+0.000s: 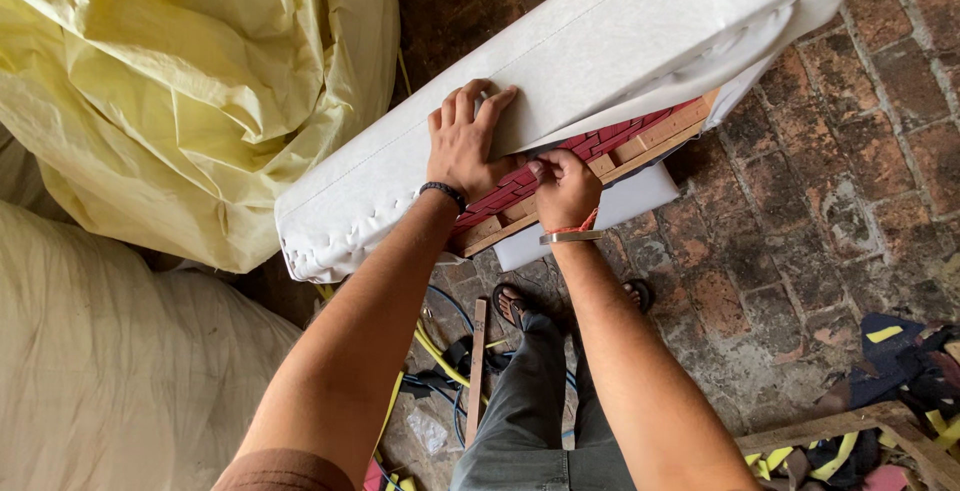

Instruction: The person wraps white fabric over long foam panels on a wooden frame, pulling and tucking the fabric edges around the foam. They use a pneumatic staple gun to fasten the fabric to the frame, working along the panel, then stack the finished padded panels on the brick floor.

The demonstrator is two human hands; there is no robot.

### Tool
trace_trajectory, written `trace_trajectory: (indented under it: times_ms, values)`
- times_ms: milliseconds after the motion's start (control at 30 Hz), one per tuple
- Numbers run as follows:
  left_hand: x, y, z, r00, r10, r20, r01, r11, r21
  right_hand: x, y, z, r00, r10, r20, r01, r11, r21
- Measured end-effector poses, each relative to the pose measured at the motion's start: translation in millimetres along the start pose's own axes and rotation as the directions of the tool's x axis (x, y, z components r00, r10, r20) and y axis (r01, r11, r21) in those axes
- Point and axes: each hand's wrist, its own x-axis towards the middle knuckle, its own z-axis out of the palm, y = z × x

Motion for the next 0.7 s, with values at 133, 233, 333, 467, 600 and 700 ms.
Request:
trace_trajectory:
  times_ms: [133,233,333,467,600,700]
  values:
    - [0.1,-1.1,4.1,1.0,-0.008,0.014,0.008,1.0,0.003,-2.3,6.4,8.4,0.997,-0.057,-0.058,0.046,0.983,-0.179]
    - [-0.7,-2.2,7.4,1.0,0.013,-0.003,-0.013,1.0,-0.013,-7.5,10.5,12.9,0.988,-0.125,-0.087,0.101,0.966,-0.237]
    - [-2.7,-3.5,12.1,1.0,0.018,-0.002,-0.018,1.0,-0.011,-11.3,16.0,13.6,0.961,-0.249,-0.122,0.212,0.943,-0.257]
    - [-6.7,-5.7,18.8,1.0,0.004,0.004,-0.004,1.0,0.016,-9.3,27.2,11.9,0.946,-0.301,-0.117,0.266,0.932,-0.244]
    - [-12.2,-13.3,20.6,0.999,0.034,-0.012,-0.034,0.999,-0.012,-11.7,36.0,14.6,0.948,-0.296,-0.12,0.274,0.947,-0.17]
    - [-17.4,-14.6,21.1,1.0,0.02,0.004,-0.02,1.0,-0.024,-21.7,38.9,19.9,0.95,-0.244,-0.196,0.233,0.969,-0.077]
